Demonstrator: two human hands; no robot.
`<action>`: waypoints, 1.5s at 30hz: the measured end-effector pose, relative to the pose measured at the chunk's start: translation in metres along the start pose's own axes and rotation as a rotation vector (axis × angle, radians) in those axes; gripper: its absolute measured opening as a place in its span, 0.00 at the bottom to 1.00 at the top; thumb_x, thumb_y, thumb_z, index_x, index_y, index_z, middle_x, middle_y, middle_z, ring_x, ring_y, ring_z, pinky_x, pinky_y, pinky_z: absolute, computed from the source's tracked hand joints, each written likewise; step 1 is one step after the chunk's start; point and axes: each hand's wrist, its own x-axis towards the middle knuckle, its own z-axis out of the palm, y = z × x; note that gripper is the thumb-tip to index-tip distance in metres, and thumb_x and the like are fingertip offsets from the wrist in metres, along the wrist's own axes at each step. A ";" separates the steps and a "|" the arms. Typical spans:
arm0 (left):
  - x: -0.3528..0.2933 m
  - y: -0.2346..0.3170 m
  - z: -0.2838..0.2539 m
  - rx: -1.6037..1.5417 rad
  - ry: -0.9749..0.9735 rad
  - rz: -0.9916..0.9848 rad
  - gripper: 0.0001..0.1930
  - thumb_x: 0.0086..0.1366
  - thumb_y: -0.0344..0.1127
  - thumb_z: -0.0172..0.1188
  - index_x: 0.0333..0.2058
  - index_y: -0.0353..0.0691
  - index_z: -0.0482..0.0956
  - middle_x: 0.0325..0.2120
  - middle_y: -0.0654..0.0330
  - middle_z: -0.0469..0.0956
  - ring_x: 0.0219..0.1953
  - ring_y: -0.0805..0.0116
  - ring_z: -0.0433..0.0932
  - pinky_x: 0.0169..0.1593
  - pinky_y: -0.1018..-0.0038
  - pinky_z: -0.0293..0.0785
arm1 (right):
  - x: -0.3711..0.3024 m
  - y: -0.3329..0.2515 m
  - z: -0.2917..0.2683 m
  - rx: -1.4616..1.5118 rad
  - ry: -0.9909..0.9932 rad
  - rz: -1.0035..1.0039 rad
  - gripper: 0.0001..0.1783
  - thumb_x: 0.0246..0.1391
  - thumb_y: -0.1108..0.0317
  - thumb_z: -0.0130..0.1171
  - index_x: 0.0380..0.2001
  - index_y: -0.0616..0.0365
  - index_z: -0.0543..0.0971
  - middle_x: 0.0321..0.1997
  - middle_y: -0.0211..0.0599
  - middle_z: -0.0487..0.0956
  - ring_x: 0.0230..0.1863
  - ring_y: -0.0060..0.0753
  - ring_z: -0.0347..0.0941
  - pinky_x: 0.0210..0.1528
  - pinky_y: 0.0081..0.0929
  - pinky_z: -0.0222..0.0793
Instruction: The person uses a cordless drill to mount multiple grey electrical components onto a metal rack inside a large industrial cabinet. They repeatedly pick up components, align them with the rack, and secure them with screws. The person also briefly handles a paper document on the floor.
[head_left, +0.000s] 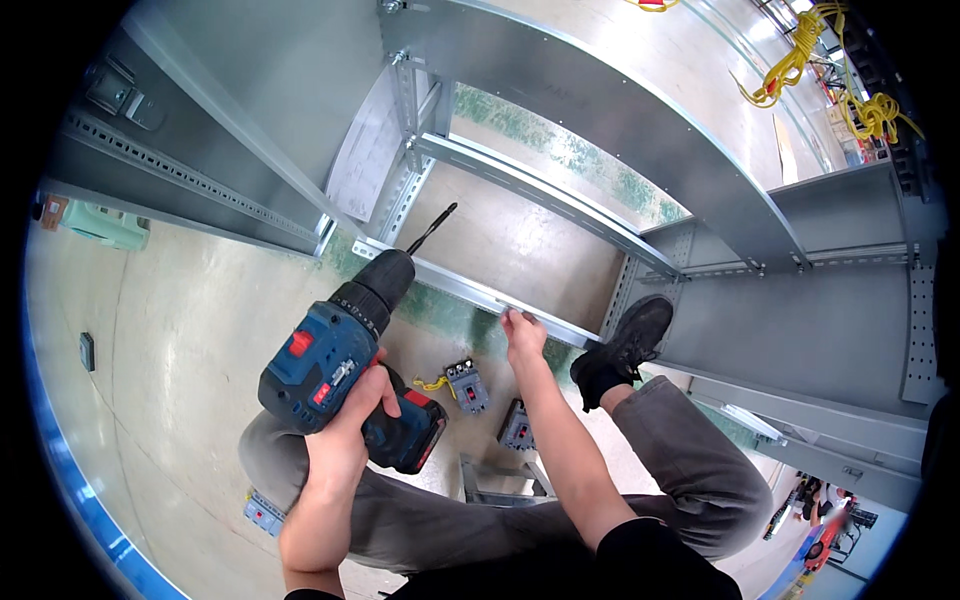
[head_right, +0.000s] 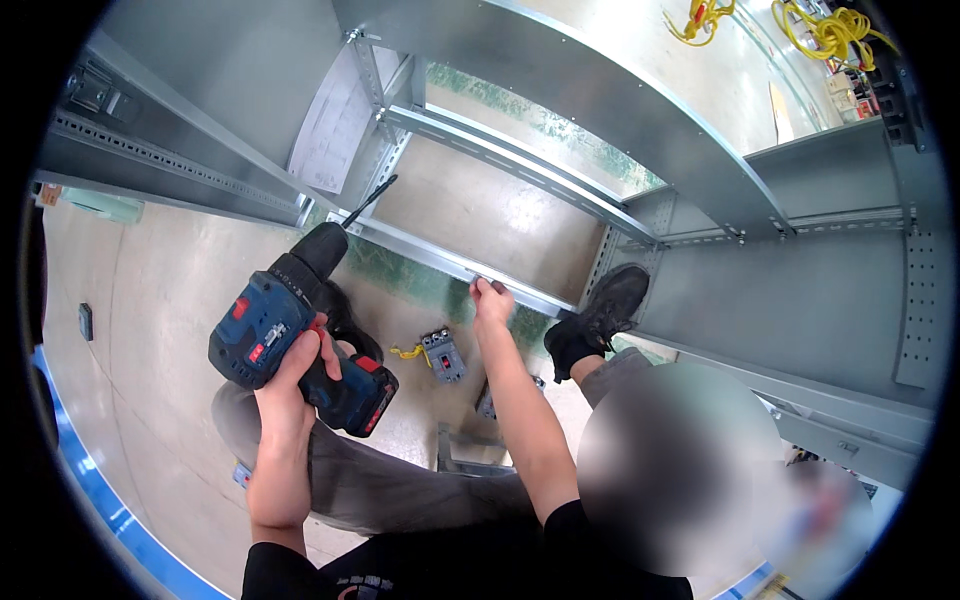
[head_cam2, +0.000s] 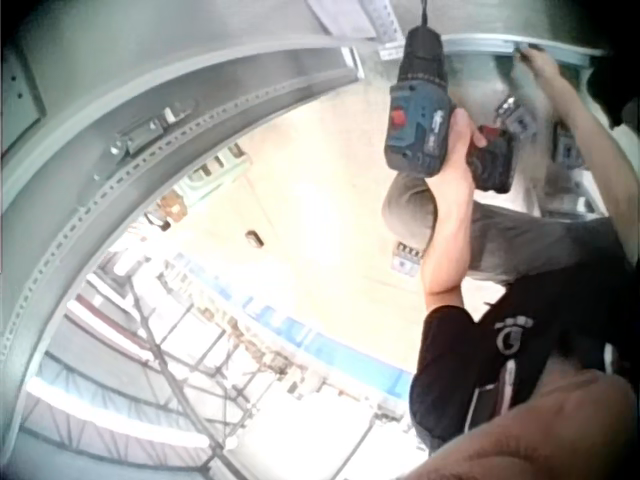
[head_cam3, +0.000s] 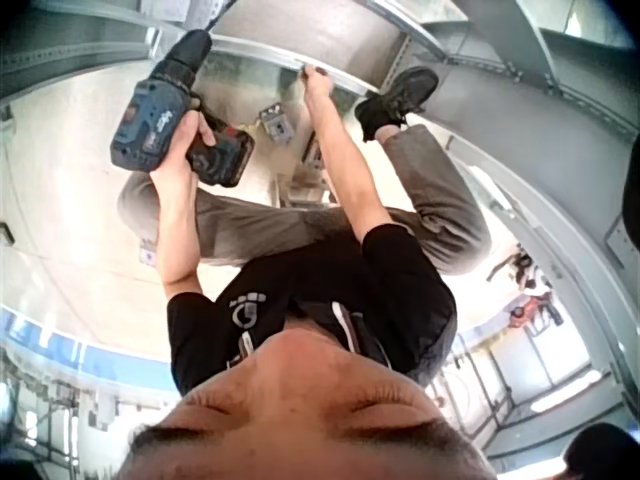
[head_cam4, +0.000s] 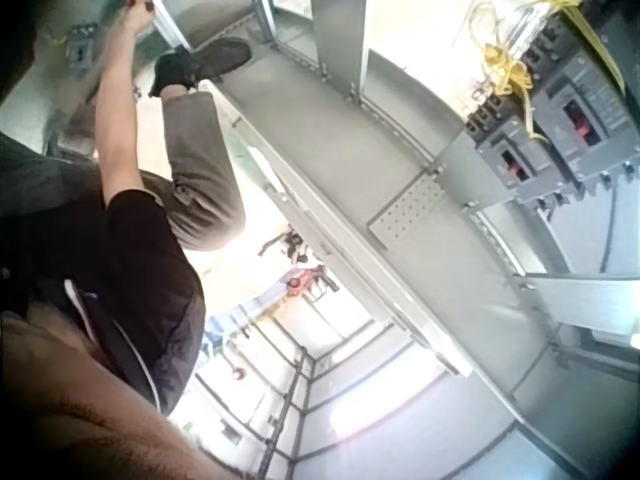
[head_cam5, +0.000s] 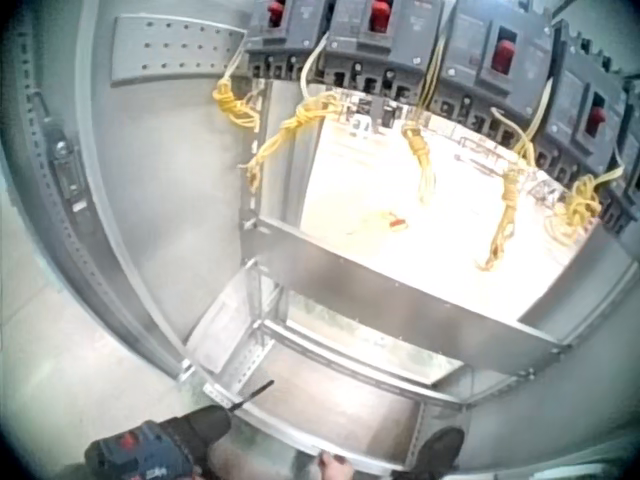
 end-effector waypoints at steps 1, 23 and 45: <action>0.000 -0.001 -0.002 0.001 0.000 0.010 0.13 0.59 0.23 0.60 0.43 0.31 0.75 0.30 0.57 0.77 0.23 0.70 0.75 0.33 0.72 0.71 | -0.005 0.001 -0.005 0.014 -0.021 0.011 0.08 0.51 0.81 0.56 0.37 0.68 0.74 0.36 0.43 0.78 0.33 0.33 0.77 0.32 0.27 0.77; 0.010 0.005 0.011 0.232 -0.122 0.114 0.22 0.60 0.40 0.64 0.46 0.30 0.72 0.23 0.60 0.75 0.26 0.71 0.74 0.39 0.75 0.69 | -0.038 0.174 -0.138 0.425 0.046 1.007 0.31 0.56 0.38 0.48 0.45 0.55 0.77 0.48 0.49 0.72 0.48 0.51 0.68 0.39 0.38 0.77; -0.138 0.032 0.166 0.460 -0.510 0.620 0.07 0.62 0.24 0.60 0.39 0.35 0.76 0.25 0.64 0.76 0.23 0.76 0.75 0.27 0.77 0.72 | -0.272 -0.309 -0.087 1.077 -0.860 0.308 0.32 0.56 0.50 0.60 0.49 0.69 0.69 0.53 0.46 0.68 0.52 0.46 0.65 0.51 0.31 0.71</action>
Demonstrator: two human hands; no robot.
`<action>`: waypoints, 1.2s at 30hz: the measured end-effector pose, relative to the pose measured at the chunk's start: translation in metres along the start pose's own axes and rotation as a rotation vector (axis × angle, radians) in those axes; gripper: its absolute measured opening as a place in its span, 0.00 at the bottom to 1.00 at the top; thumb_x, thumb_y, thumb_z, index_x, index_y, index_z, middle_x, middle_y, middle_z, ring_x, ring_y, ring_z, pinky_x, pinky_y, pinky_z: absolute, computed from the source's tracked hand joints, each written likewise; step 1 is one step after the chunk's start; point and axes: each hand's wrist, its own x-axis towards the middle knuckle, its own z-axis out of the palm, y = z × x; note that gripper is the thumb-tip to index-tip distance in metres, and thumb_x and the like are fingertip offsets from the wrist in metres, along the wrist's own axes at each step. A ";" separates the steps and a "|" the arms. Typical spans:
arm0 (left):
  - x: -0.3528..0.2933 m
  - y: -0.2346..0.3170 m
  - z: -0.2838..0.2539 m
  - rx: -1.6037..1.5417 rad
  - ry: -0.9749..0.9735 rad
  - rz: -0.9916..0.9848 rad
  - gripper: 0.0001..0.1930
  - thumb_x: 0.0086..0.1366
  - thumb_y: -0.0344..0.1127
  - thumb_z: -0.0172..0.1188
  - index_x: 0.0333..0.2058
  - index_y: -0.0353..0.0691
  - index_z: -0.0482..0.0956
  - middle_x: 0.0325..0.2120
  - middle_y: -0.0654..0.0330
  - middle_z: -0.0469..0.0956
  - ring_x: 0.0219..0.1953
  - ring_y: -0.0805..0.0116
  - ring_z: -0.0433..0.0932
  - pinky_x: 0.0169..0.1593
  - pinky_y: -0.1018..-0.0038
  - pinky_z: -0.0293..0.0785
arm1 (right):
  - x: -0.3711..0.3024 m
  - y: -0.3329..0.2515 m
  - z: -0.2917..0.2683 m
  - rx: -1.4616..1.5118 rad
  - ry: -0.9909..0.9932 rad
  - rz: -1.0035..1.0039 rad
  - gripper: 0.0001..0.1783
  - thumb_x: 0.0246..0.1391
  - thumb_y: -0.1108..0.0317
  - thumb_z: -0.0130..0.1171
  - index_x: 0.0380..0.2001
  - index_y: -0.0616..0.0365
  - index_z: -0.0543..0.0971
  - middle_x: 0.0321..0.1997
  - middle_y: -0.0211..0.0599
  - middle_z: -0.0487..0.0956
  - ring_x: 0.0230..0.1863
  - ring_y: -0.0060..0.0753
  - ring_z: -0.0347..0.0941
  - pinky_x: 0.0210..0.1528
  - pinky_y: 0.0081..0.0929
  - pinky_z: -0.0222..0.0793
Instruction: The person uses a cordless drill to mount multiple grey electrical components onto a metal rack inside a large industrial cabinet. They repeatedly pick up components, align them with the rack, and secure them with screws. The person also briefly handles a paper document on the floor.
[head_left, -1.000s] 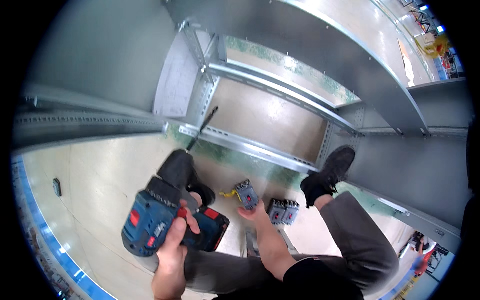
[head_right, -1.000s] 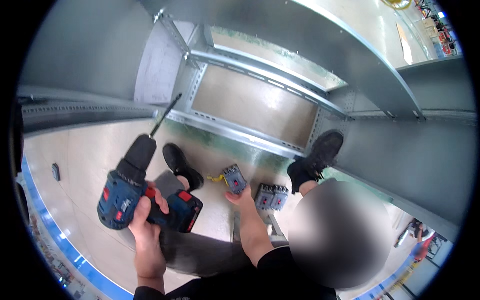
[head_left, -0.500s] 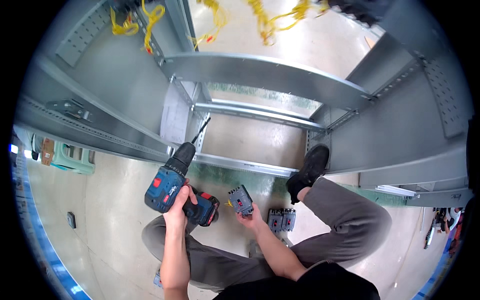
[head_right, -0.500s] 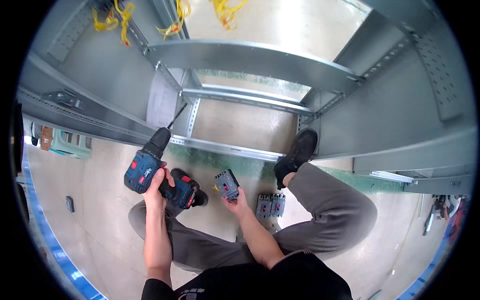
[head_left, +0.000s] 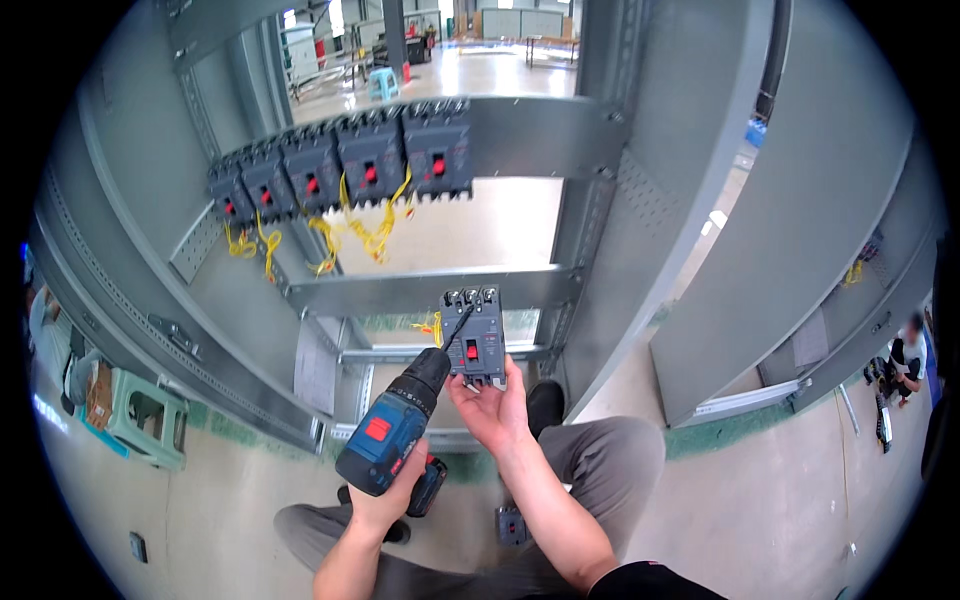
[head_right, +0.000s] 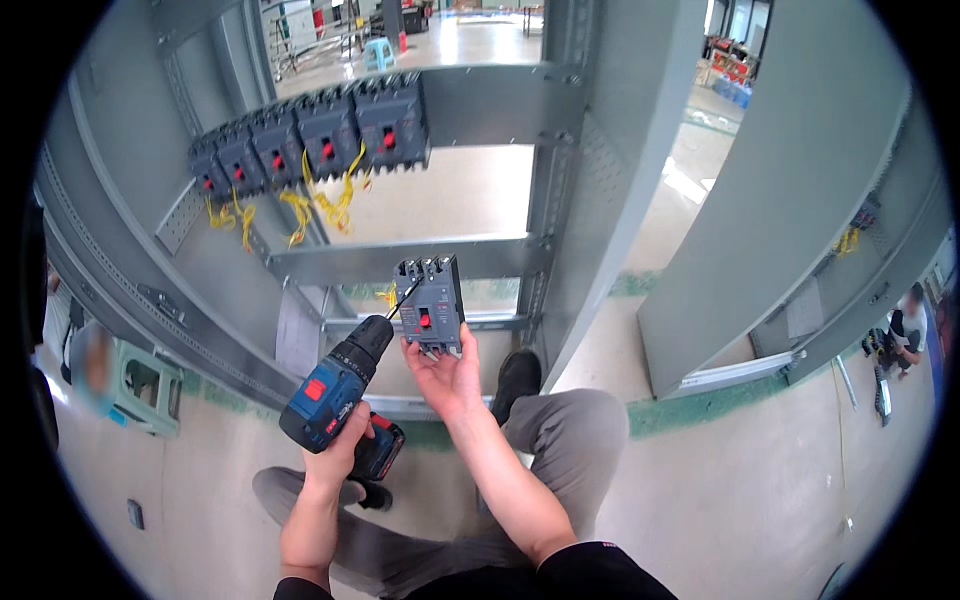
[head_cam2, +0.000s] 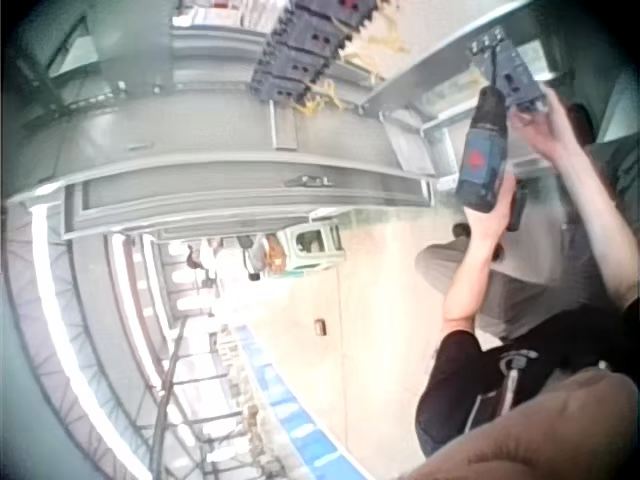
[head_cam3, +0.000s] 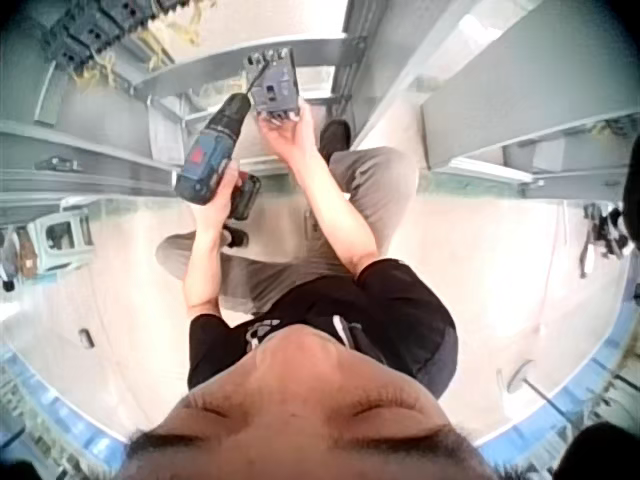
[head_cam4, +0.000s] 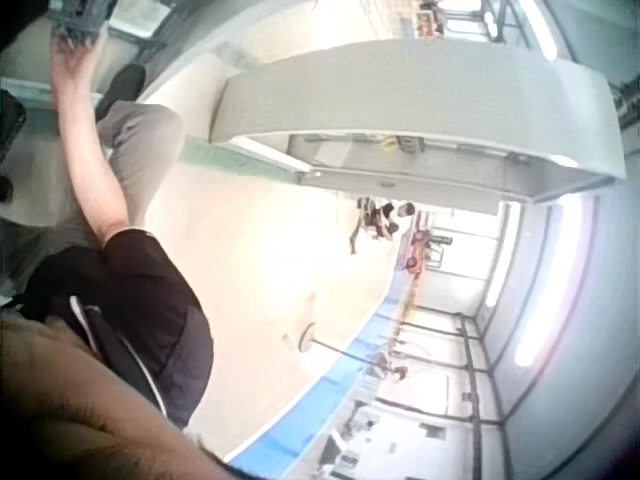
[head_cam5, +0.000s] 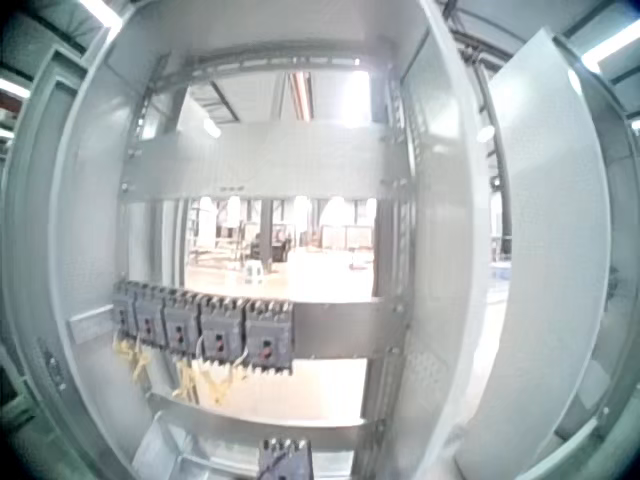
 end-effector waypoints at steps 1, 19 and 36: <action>0.004 0.007 0.007 0.054 0.015 0.063 0.05 0.62 0.25 0.61 0.37 0.35 0.77 0.23 0.65 0.76 0.22 0.77 0.75 0.28 0.78 0.71 | -0.003 -0.004 0.013 -0.014 -0.032 -0.030 0.31 0.56 0.50 0.60 0.49 0.68 0.70 0.52 0.45 0.69 0.51 0.44 0.65 0.51 0.31 0.71; 0.052 0.124 0.077 0.420 0.020 0.384 0.12 0.46 0.27 0.68 0.31 0.32 0.77 0.21 0.48 0.79 0.25 0.49 0.81 0.32 0.68 0.75 | 0.019 -0.050 0.111 -0.252 -0.342 -0.156 0.26 0.61 0.44 0.48 0.46 0.55 0.74 0.43 0.35 0.75 0.43 0.30 0.68 0.43 0.28 0.68; 0.126 0.109 0.125 0.382 0.224 0.637 0.13 0.44 0.26 0.64 0.32 0.33 0.77 0.23 0.47 0.79 0.28 0.43 0.79 0.33 0.61 0.75 | 0.084 -0.098 0.199 -0.492 -0.521 0.006 0.33 0.54 0.42 0.48 0.53 0.58 0.71 0.54 0.44 0.70 0.59 0.42 0.65 0.67 0.43 0.57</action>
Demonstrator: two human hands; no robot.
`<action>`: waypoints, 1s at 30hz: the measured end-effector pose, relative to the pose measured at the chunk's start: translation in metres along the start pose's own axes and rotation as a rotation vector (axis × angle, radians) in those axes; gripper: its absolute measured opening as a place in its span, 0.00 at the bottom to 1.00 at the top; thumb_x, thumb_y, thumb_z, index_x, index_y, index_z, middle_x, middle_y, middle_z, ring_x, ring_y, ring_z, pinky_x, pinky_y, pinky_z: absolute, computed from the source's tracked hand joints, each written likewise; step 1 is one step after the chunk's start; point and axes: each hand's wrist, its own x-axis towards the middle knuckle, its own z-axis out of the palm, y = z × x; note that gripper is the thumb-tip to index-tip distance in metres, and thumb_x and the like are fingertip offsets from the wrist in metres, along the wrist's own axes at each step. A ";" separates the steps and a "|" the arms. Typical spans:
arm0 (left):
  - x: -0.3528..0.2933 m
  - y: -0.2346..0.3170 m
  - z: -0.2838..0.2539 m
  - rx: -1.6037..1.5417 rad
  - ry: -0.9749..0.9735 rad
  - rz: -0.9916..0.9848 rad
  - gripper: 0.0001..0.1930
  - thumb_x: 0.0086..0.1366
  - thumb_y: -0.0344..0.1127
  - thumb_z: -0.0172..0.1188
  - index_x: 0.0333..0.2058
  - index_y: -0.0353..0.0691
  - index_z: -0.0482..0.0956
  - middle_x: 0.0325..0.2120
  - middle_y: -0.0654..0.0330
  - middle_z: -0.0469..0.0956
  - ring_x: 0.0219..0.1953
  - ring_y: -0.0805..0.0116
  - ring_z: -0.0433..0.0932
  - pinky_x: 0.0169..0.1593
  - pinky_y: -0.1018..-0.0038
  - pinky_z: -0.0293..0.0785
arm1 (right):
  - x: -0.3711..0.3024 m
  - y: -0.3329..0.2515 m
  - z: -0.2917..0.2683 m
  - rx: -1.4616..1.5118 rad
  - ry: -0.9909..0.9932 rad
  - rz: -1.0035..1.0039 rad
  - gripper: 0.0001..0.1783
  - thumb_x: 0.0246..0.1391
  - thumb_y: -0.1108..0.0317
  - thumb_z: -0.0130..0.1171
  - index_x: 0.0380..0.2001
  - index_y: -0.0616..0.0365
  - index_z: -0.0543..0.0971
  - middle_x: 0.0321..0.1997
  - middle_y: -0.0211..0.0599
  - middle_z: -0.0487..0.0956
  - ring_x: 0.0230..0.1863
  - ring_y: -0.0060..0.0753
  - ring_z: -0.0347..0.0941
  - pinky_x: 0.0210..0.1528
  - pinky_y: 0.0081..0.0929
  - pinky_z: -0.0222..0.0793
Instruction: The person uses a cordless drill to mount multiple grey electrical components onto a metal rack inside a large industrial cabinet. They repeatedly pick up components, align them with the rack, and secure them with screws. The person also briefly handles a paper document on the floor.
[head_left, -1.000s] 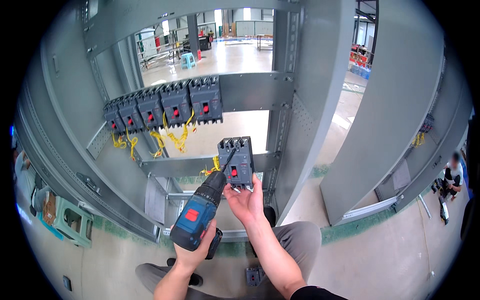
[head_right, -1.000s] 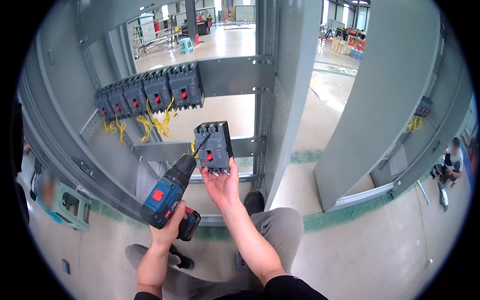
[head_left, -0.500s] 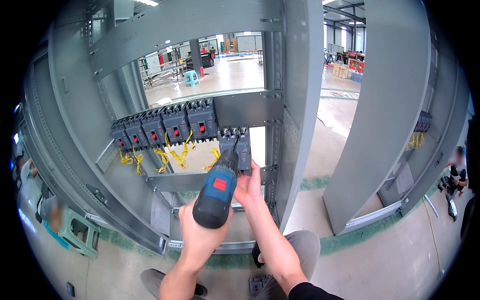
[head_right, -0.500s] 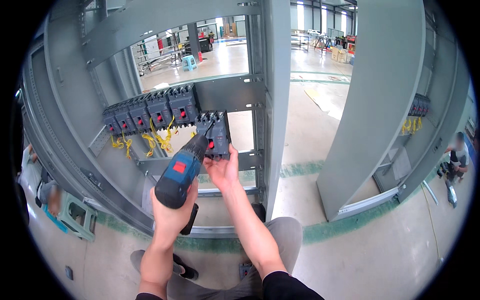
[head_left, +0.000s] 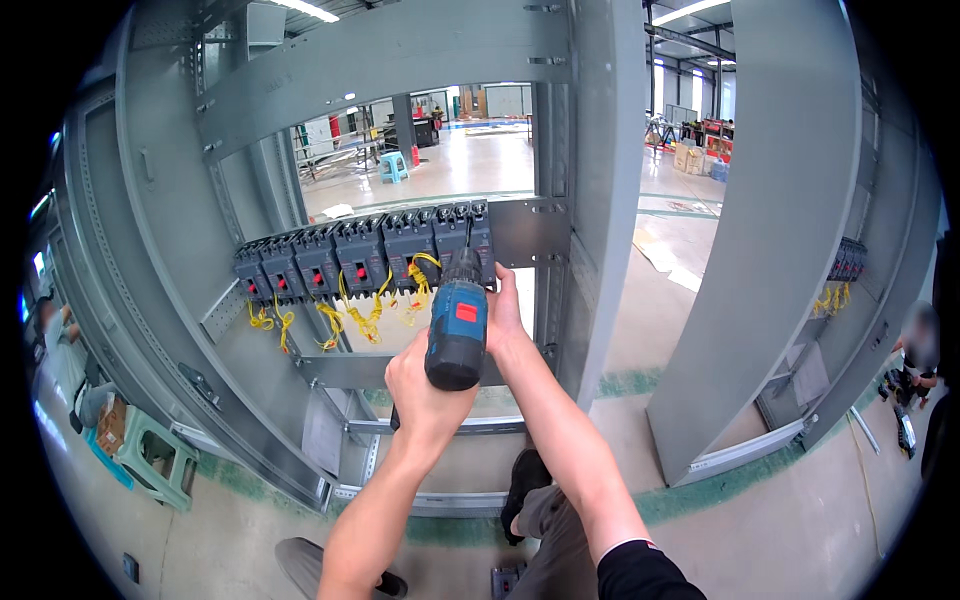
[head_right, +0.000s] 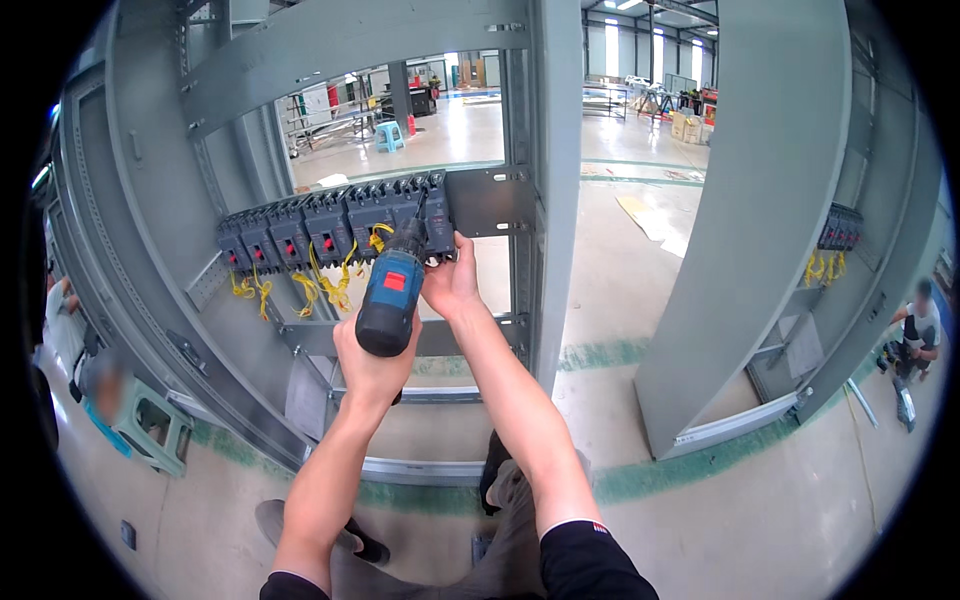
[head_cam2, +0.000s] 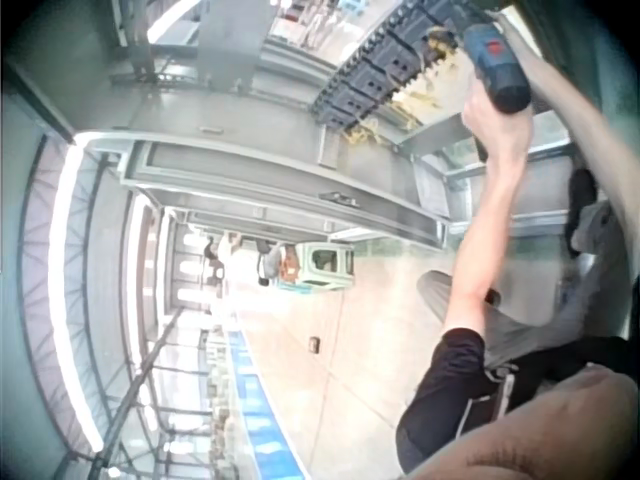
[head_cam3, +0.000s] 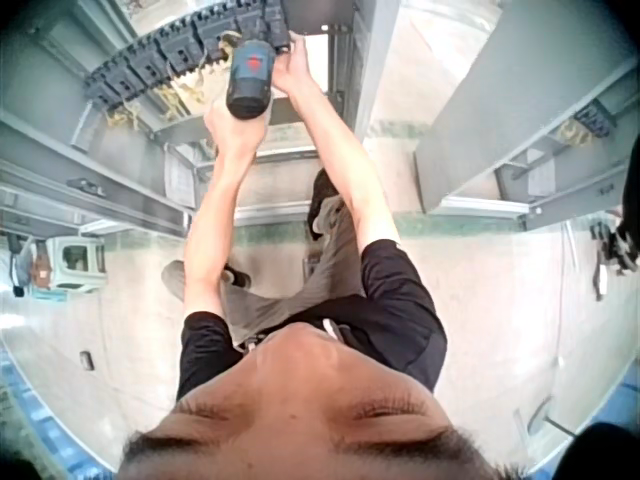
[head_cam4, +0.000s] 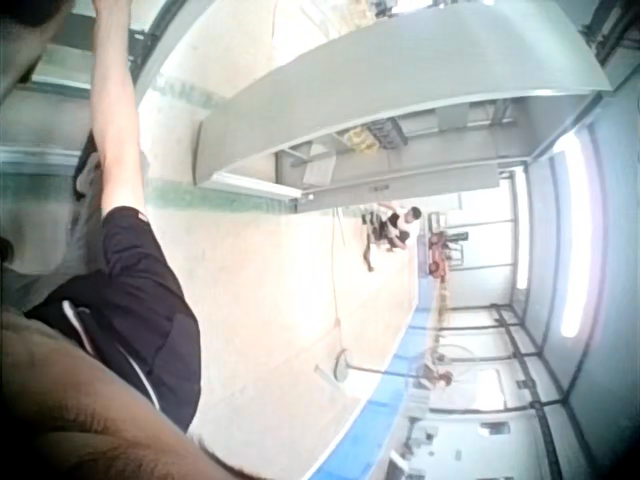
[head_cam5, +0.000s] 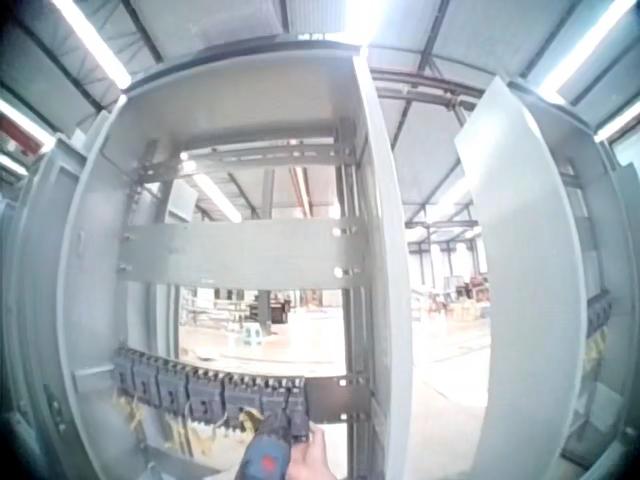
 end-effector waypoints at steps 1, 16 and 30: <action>0.002 -0.006 0.002 0.000 -0.011 -0.009 0.13 0.44 0.26 0.64 0.31 0.33 0.77 0.23 0.47 0.79 0.28 0.43 0.79 0.33 0.61 0.75 | 0.002 0.000 0.002 -0.007 -0.013 0.000 0.33 0.54 0.42 0.48 0.54 0.58 0.71 0.55 0.45 0.70 0.60 0.42 0.64 0.68 0.44 0.57; -0.005 -0.012 0.006 0.068 0.002 0.027 0.08 0.49 0.26 0.67 0.28 0.32 0.77 0.20 0.50 0.78 0.23 0.51 0.79 0.31 0.68 0.74 | 0.026 -0.001 -0.028 0.060 0.126 -0.012 0.26 0.64 0.48 0.45 0.51 0.59 0.73 0.52 0.43 0.73 0.56 0.39 0.67 0.63 0.40 0.62; 0.007 -0.021 -0.001 0.044 0.010 0.095 0.07 0.50 0.26 0.67 0.25 0.32 0.78 0.18 0.50 0.77 0.21 0.55 0.80 0.28 0.69 0.73 | 0.024 -0.004 -0.013 0.016 0.114 -0.104 0.25 0.65 0.50 0.43 0.52 0.61 0.72 0.55 0.44 0.71 0.56 0.41 0.66 0.64 0.41 0.60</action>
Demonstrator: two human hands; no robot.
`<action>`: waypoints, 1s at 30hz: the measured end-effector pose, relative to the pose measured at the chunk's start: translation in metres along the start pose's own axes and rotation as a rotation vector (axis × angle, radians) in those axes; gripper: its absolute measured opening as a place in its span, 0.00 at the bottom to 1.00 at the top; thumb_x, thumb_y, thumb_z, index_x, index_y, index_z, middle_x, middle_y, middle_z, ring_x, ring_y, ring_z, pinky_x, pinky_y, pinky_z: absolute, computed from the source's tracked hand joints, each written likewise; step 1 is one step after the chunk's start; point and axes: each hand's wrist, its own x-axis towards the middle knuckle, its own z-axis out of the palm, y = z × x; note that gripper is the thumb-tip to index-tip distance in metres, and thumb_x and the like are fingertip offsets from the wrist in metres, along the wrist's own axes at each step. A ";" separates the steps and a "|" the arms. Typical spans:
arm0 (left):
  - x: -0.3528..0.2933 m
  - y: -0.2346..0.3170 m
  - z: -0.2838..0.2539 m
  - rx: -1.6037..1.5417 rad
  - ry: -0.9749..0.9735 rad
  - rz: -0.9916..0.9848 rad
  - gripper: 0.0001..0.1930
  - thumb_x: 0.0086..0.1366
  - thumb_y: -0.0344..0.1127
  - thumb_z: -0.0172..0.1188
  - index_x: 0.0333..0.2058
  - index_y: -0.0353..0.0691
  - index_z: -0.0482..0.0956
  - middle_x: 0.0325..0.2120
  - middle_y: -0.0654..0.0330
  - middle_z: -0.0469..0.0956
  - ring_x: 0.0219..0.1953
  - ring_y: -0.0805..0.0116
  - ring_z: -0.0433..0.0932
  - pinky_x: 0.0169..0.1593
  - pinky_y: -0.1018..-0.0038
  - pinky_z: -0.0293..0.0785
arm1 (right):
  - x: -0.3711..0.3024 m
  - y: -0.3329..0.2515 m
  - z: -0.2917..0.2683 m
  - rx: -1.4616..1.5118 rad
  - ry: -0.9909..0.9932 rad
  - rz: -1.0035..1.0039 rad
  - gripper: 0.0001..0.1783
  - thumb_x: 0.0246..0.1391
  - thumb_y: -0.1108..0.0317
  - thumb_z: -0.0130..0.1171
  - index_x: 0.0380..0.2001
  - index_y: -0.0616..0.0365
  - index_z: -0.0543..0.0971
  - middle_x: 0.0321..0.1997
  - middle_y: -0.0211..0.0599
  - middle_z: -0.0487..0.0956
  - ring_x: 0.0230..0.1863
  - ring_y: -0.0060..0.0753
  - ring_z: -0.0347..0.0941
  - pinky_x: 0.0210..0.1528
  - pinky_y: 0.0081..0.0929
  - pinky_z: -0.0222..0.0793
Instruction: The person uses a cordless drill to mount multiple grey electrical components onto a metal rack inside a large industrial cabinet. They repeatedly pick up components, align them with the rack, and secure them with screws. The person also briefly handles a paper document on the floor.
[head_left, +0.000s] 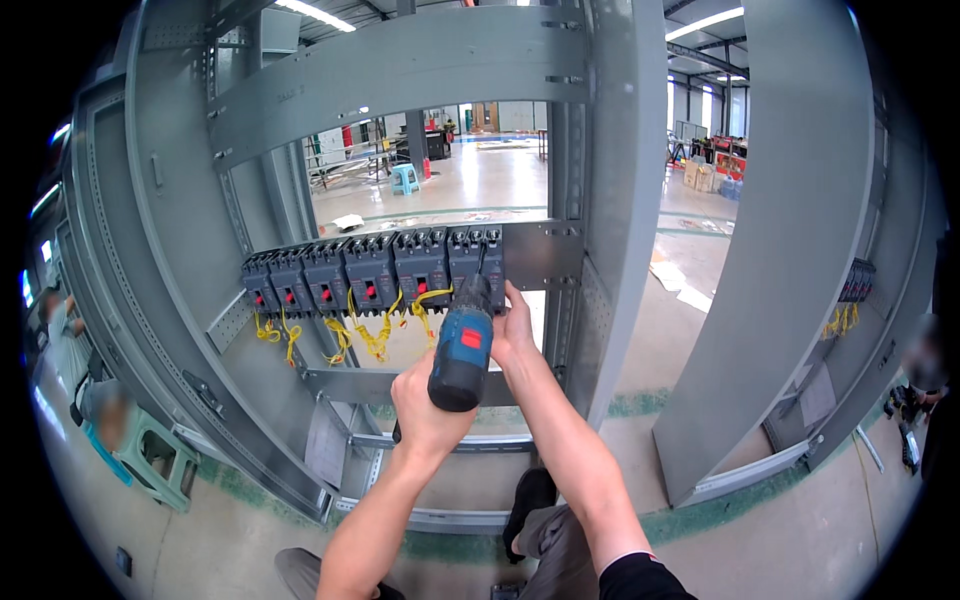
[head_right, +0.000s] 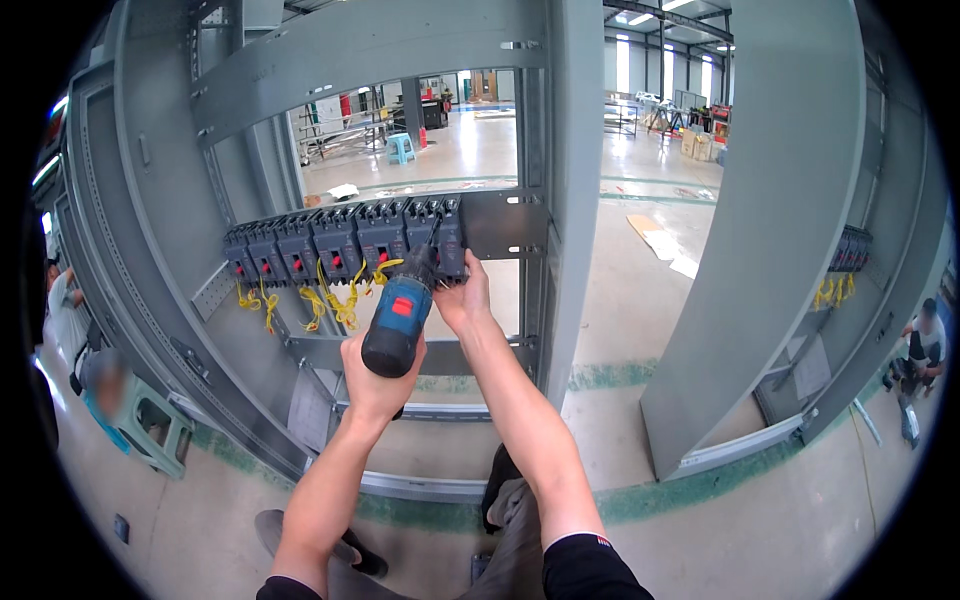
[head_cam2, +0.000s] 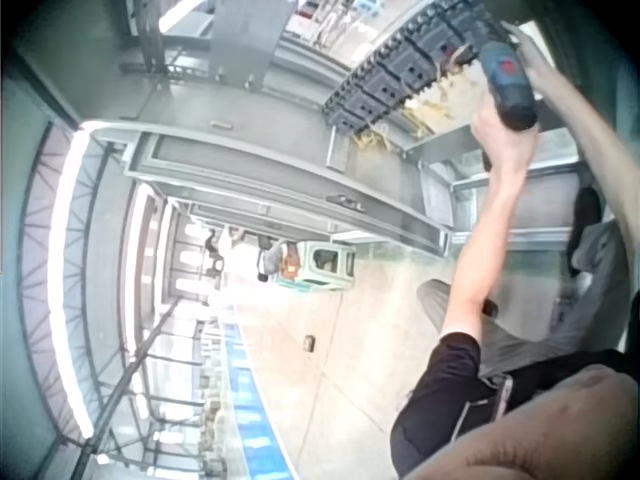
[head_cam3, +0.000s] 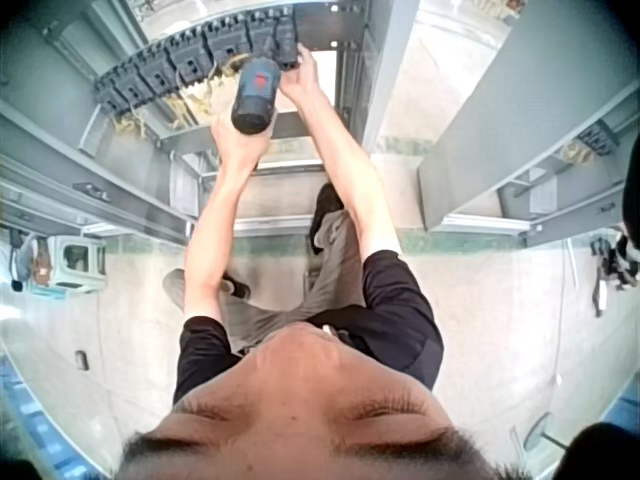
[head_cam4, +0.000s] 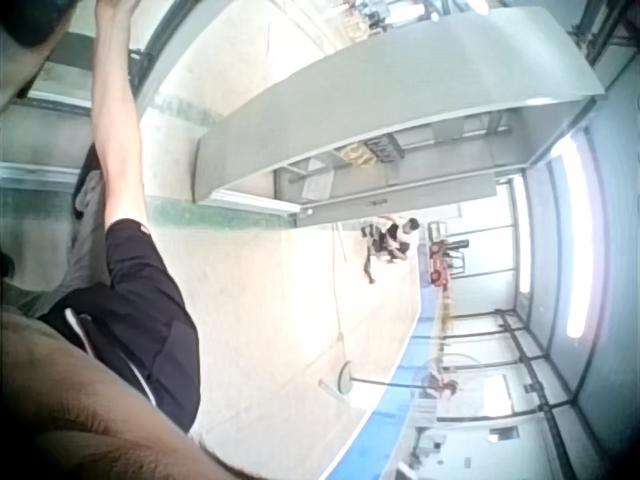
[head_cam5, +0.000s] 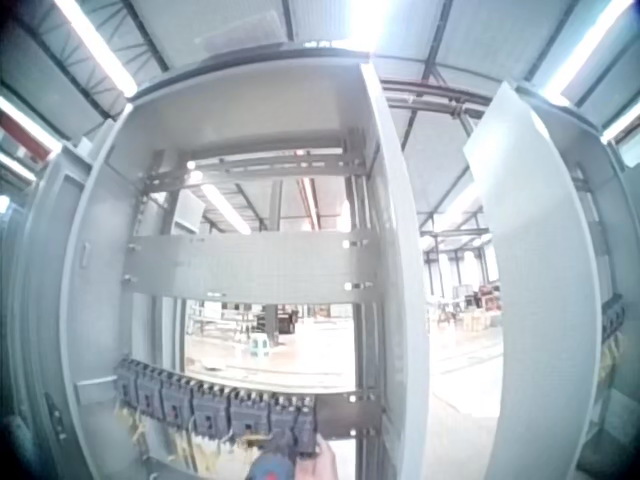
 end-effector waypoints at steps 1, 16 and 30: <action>0.000 0.000 0.000 -0.007 0.007 -0.006 0.07 0.50 0.26 0.67 0.25 0.32 0.78 0.18 0.50 0.77 0.21 0.54 0.80 0.28 0.69 0.73 | 0.000 -0.002 0.000 -0.012 -0.004 -0.001 0.25 0.65 0.51 0.43 0.52 0.61 0.72 0.54 0.44 0.72 0.56 0.41 0.67 0.64 0.42 0.60; 0.005 0.019 -0.001 -0.014 -0.040 -0.079 0.08 0.48 0.26 0.68 0.25 0.32 0.76 0.19 0.49 0.77 0.22 0.50 0.79 0.29 0.68 0.73 | 0.007 -0.005 -0.009 -0.011 0.079 0.042 0.26 0.62 0.48 0.46 0.49 0.61 0.72 0.48 0.46 0.73 0.49 0.42 0.70 0.55 0.44 0.67; -0.008 0.007 0.006 0.000 -0.014 -0.053 0.08 0.49 0.25 0.67 0.26 0.32 0.76 0.18 0.49 0.77 0.22 0.50 0.79 0.29 0.68 0.73 | 0.008 0.000 -0.013 0.029 0.050 0.046 0.23 0.62 0.52 0.48 0.48 0.60 0.72 0.50 0.43 0.71 0.53 0.39 0.67 0.63 0.42 0.61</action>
